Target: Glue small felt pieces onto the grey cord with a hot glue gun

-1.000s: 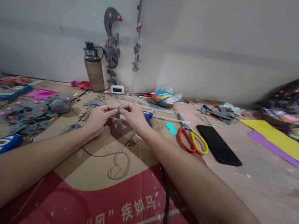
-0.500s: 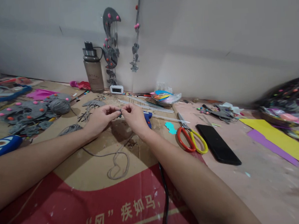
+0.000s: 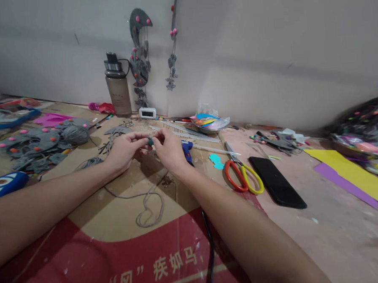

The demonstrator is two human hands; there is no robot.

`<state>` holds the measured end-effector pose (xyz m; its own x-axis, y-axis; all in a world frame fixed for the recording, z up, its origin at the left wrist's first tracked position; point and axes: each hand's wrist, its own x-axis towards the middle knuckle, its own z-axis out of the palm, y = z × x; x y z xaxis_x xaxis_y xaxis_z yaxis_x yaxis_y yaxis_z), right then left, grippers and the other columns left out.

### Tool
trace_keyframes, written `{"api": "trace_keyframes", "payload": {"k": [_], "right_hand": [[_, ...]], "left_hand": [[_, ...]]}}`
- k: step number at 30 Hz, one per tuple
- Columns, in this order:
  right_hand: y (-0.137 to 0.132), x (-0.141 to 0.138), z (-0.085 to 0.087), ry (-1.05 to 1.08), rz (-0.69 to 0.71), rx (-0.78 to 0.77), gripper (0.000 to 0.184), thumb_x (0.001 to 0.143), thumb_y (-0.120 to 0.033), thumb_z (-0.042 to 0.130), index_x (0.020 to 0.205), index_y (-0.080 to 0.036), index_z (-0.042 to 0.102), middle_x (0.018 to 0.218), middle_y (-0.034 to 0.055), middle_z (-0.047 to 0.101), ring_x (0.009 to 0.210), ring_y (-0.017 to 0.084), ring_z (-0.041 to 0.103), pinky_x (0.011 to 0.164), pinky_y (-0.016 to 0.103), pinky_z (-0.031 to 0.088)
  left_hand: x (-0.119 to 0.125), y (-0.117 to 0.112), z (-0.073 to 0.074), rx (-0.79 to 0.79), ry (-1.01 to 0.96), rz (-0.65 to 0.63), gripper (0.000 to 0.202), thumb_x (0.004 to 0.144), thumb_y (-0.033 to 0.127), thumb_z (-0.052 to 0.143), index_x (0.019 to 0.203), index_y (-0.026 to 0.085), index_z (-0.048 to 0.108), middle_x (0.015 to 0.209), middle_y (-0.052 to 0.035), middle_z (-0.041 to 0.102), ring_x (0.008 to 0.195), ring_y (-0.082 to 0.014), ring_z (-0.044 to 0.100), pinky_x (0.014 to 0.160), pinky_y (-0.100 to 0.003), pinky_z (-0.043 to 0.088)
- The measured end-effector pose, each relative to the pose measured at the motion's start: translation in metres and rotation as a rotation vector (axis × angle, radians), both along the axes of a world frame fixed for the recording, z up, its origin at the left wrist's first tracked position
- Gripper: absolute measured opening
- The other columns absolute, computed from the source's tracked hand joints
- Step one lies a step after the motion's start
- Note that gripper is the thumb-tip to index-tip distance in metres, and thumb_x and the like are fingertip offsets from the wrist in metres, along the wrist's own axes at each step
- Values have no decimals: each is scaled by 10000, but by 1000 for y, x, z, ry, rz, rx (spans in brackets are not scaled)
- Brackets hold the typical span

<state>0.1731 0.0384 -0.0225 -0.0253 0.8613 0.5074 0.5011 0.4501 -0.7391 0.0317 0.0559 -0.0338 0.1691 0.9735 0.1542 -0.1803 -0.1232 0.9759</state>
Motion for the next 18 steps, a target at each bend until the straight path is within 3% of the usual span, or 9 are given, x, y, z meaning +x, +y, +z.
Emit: {"api": "trace_keyframes", "payload": {"k": [12, 18], "right_hand": [[-7, -1, 1, -226, -34, 139, 81, 824, -229, 482, 768, -200, 531, 796, 44, 579, 748, 161, 499, 676, 292, 364], [-8, -4, -2, -214, -53, 122, 87, 814, -233, 491, 742, -200, 525, 761, 33, 584, 723, 154, 505, 667, 284, 361]], "left_hand": [[1, -3, 5, -94, -23, 31, 175, 657, 274, 698, 711, 128, 620, 650, -27, 643, 546, -119, 622, 500, -221, 497], [1, -3, 4, -122, -61, 46, 172, 641, 253, 707, 699, 133, 599, 613, -2, 618, 514, -98, 592, 503, -221, 505]]}}
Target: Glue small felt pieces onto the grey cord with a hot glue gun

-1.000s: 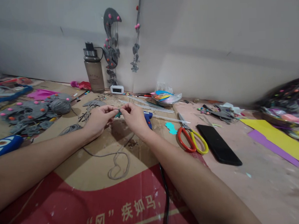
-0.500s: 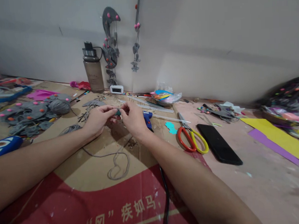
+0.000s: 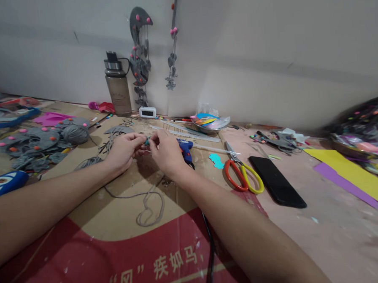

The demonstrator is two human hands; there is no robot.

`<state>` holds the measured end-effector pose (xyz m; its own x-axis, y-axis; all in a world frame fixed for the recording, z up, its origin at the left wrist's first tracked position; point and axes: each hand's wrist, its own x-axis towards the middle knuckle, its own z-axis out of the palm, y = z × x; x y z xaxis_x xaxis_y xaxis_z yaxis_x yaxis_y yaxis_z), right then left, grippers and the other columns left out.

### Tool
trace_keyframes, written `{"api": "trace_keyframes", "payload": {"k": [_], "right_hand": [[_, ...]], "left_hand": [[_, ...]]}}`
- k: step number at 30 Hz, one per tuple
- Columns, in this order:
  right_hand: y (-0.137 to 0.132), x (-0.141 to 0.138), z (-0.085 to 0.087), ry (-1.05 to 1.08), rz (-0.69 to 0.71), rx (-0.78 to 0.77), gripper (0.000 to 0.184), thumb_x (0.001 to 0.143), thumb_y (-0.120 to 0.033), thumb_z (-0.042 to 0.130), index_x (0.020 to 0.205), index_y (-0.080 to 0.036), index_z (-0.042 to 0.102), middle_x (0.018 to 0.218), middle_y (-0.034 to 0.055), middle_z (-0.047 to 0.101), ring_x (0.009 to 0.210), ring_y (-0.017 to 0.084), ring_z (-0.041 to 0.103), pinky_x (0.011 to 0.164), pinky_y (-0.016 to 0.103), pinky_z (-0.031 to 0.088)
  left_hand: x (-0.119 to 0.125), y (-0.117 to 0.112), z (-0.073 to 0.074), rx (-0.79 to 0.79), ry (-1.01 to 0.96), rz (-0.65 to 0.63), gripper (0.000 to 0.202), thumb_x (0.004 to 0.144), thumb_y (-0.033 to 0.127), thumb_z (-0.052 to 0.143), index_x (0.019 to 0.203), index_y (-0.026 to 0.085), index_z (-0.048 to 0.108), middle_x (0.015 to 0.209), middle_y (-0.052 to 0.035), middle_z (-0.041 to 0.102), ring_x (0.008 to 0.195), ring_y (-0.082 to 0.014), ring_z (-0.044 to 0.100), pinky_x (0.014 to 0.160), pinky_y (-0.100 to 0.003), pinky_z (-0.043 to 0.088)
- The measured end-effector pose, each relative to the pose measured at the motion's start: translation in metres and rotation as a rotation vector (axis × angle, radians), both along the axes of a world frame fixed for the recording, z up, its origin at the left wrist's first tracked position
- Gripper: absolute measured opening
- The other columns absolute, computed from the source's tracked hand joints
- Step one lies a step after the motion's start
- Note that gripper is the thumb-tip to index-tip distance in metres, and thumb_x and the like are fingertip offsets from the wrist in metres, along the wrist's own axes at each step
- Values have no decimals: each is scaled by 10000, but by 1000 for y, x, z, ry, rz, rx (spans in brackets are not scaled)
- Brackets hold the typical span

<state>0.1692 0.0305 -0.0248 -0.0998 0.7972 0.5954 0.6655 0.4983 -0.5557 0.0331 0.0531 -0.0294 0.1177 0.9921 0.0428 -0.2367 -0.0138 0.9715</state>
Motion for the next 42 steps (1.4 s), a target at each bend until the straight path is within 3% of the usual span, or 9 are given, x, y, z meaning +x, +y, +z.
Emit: {"api": "trace_keyframes", "payload": {"k": [7, 30, 36, 42], "right_hand": [[5, 0, -2, 138, -3, -180, 165, 804, -297, 493, 692, -189, 548, 666, -4, 578, 621, 126, 486, 614, 265, 346], [12, -1, -1, 346, 3, -328, 189, 694, -308, 538, 556, -179, 520, 547, -33, 514, 523, 92, 419, 536, 241, 330], [14, 1, -3, 406, 34, -381, 218, 685, -354, 567, 575, -169, 528, 541, -40, 503, 492, 75, 386, 506, 226, 317], [13, 1, -1, 394, -47, -344, 177, 676, -339, 601, 685, -170, 548, 581, -39, 514, 524, 86, 419, 525, 228, 333]], "left_hand": [[1, -3, 3, -30, -8, -1, 177, 646, 259, 701, 683, 133, 583, 610, -5, 619, 521, -92, 590, 499, -202, 489], [3, -7, 5, -38, -22, -26, 165, 633, 246, 703, 696, 134, 599, 626, -14, 639, 524, -110, 596, 499, -216, 470], [3, -7, 7, -57, -29, -43, 190, 617, 259, 717, 695, 127, 605, 623, -23, 645, 535, -115, 600, 497, -212, 462], [4, -6, 5, -52, -30, -52, 175, 633, 259, 704, 697, 135, 599, 638, -21, 642, 542, -114, 605, 490, -203, 459]]}}
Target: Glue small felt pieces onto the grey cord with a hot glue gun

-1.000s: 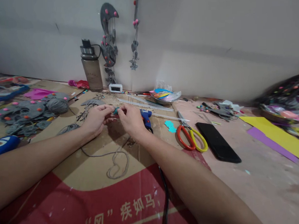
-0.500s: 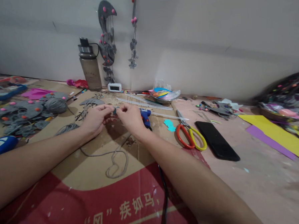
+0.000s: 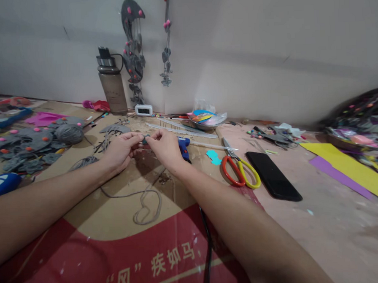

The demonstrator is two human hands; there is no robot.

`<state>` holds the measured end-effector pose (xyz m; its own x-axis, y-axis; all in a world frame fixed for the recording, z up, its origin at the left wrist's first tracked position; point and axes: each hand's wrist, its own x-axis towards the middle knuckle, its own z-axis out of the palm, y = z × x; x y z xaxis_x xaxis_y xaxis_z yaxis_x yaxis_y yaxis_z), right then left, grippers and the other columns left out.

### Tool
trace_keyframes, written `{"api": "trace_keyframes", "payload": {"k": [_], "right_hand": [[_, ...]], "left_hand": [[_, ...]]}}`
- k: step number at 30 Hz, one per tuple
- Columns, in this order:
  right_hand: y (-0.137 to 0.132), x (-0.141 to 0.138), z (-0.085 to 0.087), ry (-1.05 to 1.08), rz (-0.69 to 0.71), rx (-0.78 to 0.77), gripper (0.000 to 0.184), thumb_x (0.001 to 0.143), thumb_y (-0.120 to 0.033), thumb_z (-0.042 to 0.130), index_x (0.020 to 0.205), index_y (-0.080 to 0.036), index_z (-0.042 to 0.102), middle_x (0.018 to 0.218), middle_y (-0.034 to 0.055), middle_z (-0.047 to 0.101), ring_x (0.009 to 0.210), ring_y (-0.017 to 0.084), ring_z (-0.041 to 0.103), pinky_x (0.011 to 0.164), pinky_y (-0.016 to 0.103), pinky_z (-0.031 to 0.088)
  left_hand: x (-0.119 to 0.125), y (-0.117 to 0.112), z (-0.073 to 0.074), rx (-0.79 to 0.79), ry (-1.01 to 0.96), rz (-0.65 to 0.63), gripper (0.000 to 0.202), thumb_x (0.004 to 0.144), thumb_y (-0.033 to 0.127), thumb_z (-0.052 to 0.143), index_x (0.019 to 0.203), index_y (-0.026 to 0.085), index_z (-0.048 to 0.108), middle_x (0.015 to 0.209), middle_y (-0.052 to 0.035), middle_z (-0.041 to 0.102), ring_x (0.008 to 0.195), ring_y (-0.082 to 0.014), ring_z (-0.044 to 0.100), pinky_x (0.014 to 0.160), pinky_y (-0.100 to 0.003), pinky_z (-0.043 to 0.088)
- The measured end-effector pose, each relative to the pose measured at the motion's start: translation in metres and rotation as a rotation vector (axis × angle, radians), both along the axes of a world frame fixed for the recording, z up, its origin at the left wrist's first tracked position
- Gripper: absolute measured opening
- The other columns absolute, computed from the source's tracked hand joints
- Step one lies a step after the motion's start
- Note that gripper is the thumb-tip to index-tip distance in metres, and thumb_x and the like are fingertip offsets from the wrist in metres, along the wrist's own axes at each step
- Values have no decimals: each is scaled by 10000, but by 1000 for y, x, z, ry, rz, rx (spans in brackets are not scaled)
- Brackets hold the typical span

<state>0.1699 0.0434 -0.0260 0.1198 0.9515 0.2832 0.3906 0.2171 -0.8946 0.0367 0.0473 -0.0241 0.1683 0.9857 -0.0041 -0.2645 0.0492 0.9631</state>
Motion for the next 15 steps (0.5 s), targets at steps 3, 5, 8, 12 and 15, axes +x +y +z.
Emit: {"api": "trace_keyframes", "payload": {"k": [3, 5, 8, 12, 15], "right_hand": [[-1, 0, 0, 33, 4, 42, 186, 674, -303, 611, 791, -177, 538, 582, -60, 485, 517, 80, 410, 510, 215, 321], [-2, 0, 0, 42, 43, 44, 161, 693, -299, 595, 783, -173, 552, 566, -63, 465, 505, 75, 391, 500, 211, 309], [-3, -1, 1, 42, 65, 50, 137, 707, -298, 581, 741, -165, 577, 543, -62, 444, 494, 69, 364, 494, 211, 294], [-2, 0, 0, 63, 62, 20, 146, 697, -303, 584, 711, -158, 582, 542, -55, 465, 480, 65, 356, 478, 209, 284], [1, 1, -3, 78, 50, -5, 153, 680, -306, 591, 705, -156, 581, 540, -53, 481, 473, 64, 366, 469, 206, 282]], "left_hand": [[-1, 1, -1, -1, -4, -11, 162, 647, 253, 693, 707, 137, 596, 645, -19, 636, 541, -112, 602, 482, -203, 460], [-1, 1, -1, -3, 6, -13, 166, 656, 260, 688, 732, 139, 604, 647, -20, 631, 537, -110, 594, 441, -187, 429], [-2, 1, -1, -9, 54, -4, 186, 672, 284, 682, 774, 144, 615, 567, -2, 587, 460, -84, 529, 357, -152, 305], [-3, 1, -3, 9, 150, -15, 198, 708, 329, 654, 751, 143, 603, 432, 30, 490, 334, -45, 363, 327, -157, 195], [-4, 2, -5, 43, 149, -35, 210, 713, 340, 644, 755, 137, 608, 446, 20, 508, 344, -45, 368, 342, -160, 212]]}}
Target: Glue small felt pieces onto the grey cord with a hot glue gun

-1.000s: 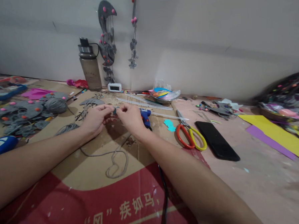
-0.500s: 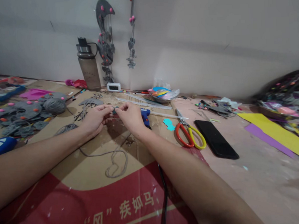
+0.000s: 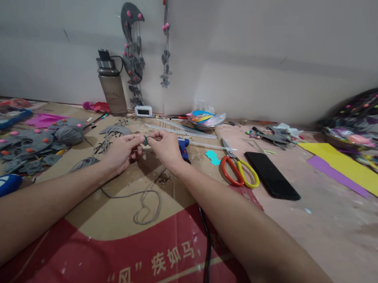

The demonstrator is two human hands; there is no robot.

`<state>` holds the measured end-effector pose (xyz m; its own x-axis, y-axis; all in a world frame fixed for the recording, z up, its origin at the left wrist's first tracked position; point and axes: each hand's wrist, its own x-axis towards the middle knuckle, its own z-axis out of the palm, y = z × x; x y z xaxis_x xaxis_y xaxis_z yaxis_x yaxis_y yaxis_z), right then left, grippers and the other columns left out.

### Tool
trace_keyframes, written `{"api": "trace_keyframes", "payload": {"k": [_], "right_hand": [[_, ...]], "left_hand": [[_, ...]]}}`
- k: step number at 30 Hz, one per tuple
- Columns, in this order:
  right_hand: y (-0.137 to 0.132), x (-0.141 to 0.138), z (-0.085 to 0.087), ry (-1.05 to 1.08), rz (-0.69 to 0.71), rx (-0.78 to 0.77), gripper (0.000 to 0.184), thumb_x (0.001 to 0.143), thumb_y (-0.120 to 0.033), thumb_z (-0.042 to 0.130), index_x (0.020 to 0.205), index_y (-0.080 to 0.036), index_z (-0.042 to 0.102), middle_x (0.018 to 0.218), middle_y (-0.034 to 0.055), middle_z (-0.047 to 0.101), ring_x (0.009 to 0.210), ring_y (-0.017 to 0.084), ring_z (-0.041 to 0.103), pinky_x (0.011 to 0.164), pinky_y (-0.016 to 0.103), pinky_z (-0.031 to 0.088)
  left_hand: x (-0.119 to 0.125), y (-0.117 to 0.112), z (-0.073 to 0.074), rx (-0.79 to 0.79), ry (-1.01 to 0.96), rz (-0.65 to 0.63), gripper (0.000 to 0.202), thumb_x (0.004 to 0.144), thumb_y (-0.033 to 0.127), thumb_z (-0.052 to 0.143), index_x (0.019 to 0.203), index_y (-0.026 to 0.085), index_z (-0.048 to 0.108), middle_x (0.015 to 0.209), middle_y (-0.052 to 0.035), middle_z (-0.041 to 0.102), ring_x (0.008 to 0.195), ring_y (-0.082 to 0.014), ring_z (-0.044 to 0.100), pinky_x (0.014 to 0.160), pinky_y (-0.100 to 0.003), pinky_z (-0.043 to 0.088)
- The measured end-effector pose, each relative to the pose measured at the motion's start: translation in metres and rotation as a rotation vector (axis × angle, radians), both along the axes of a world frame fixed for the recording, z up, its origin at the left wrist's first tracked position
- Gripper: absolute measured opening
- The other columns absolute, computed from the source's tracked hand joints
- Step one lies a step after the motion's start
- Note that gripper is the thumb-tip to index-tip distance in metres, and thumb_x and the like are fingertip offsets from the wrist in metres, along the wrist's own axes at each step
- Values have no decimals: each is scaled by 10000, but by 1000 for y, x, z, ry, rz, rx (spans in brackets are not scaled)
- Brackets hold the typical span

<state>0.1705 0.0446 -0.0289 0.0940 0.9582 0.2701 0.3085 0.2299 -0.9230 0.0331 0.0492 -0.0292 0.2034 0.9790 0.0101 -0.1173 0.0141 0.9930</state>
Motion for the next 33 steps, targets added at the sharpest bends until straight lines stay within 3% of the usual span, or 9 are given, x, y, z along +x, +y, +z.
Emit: {"api": "trace_keyframes", "payload": {"k": [7, 16, 23, 29, 33], "right_hand": [[2, 0, -3, 3, 19, -28, 160, 670, -315, 579, 695, -157, 576, 547, -44, 510, 469, 66, 386, 454, 201, 279], [1, -2, -9, -125, 19, 69, 157, 705, -329, 545, 715, -175, 574, 521, -54, 481, 465, 73, 377, 442, 204, 258], [3, 2, -3, -62, 36, 15, 166, 716, -331, 543, 725, -166, 564, 568, -42, 512, 502, 83, 406, 497, 217, 311], [-4, 3, 4, -158, -12, 181, 236, 748, -276, 558, 959, -185, 502, 602, -65, 445, 557, 108, 424, 559, 238, 335], [-10, 4, 9, -332, -18, 303, 73, 783, -221, 523, 848, -191, 540, 689, -15, 514, 640, 127, 455, 623, 262, 342]], "left_hand": [[-2, 1, -1, 32, -8, -5, 227, 712, 356, 634, 731, 131, 606, 485, 3, 531, 382, -58, 415, 356, -168, 236], [-2, 5, -6, 47, 104, 68, 250, 690, 384, 667, 684, 144, 597, 460, 34, 503, 332, -32, 328, 346, -174, 202], [-4, 4, -1, -23, -26, -66, 269, 657, 361, 714, 793, 149, 617, 511, 27, 538, 382, -47, 422, 373, -171, 272], [-2, 2, 1, -20, -42, 12, 246, 633, 312, 726, 768, 148, 602, 493, 46, 510, 362, -41, 402, 356, -167, 253], [-2, 0, 3, -6, -17, 42, 250, 628, 319, 724, 771, 154, 602, 521, 40, 543, 363, -49, 428, 352, -170, 264]]}}
